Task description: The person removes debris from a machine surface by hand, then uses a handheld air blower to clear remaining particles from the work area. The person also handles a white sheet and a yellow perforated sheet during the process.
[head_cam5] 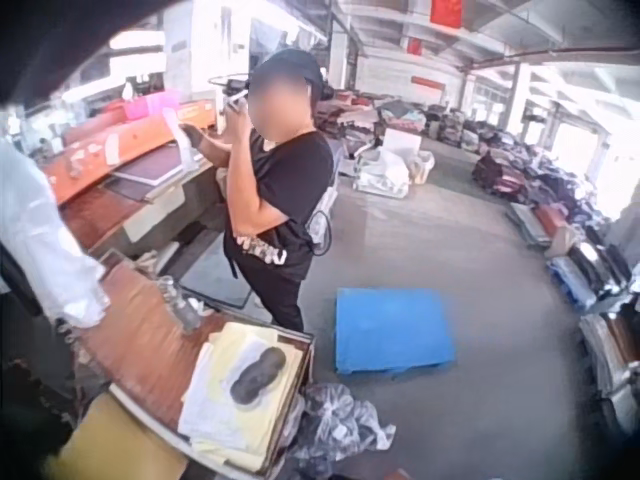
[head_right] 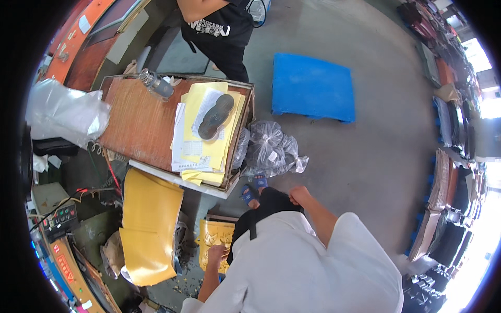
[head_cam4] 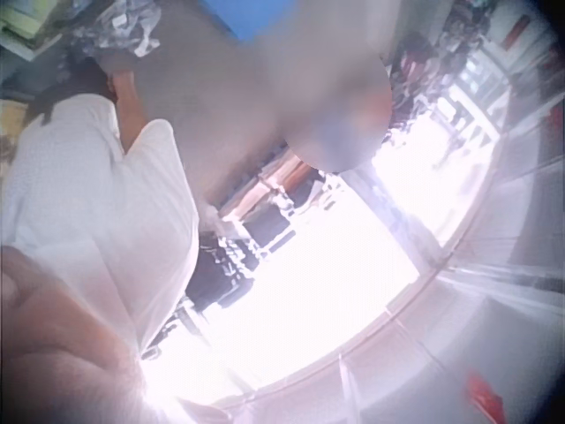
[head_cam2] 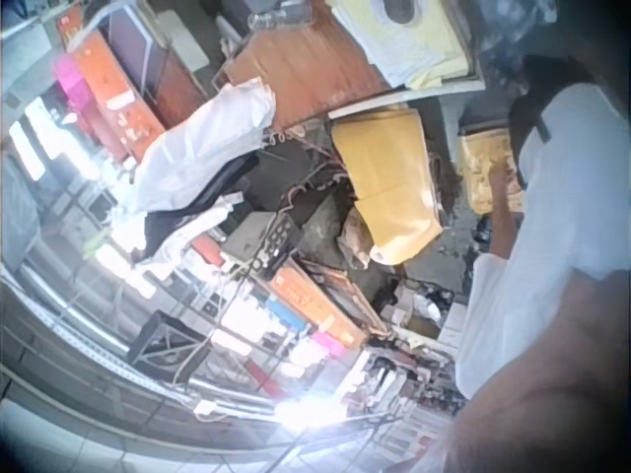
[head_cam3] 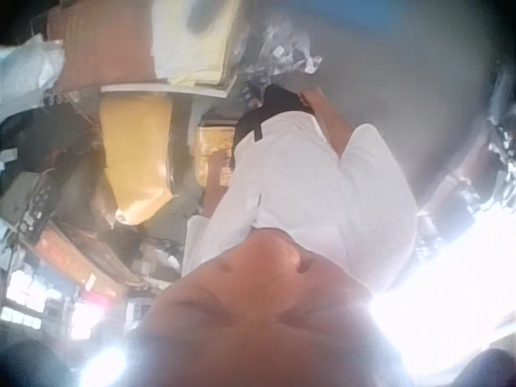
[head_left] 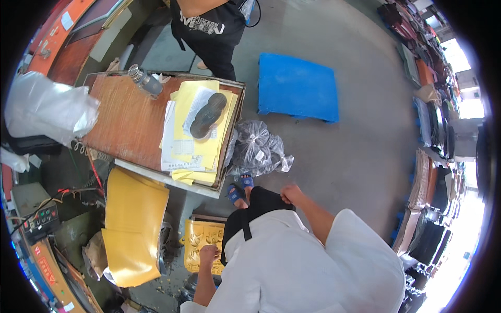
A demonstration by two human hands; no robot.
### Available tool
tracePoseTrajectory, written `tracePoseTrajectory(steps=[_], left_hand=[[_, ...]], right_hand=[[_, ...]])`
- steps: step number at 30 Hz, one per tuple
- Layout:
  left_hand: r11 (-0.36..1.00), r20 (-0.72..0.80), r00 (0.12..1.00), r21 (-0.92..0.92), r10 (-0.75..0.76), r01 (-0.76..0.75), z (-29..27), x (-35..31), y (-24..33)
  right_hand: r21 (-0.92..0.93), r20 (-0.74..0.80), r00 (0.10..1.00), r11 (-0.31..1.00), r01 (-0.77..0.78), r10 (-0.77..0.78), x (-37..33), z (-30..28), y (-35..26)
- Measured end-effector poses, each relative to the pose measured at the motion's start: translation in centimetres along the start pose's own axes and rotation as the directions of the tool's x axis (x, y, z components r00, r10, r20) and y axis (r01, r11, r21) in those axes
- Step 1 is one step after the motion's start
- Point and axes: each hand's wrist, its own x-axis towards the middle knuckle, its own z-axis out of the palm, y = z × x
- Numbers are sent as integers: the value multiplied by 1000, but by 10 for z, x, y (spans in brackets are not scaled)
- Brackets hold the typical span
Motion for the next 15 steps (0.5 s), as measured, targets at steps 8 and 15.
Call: tracePoseTrajectory(steps=[8,15], left_hand=[[993,40,999,-119,-3,8,32,18,78],[977,177,984,212,-5,-33,113,59,108]], right_hand=[[-212,-248,937,957,197,-248,-26,-92,40],[399,-406,902,917,33,145,59,-159,80]])
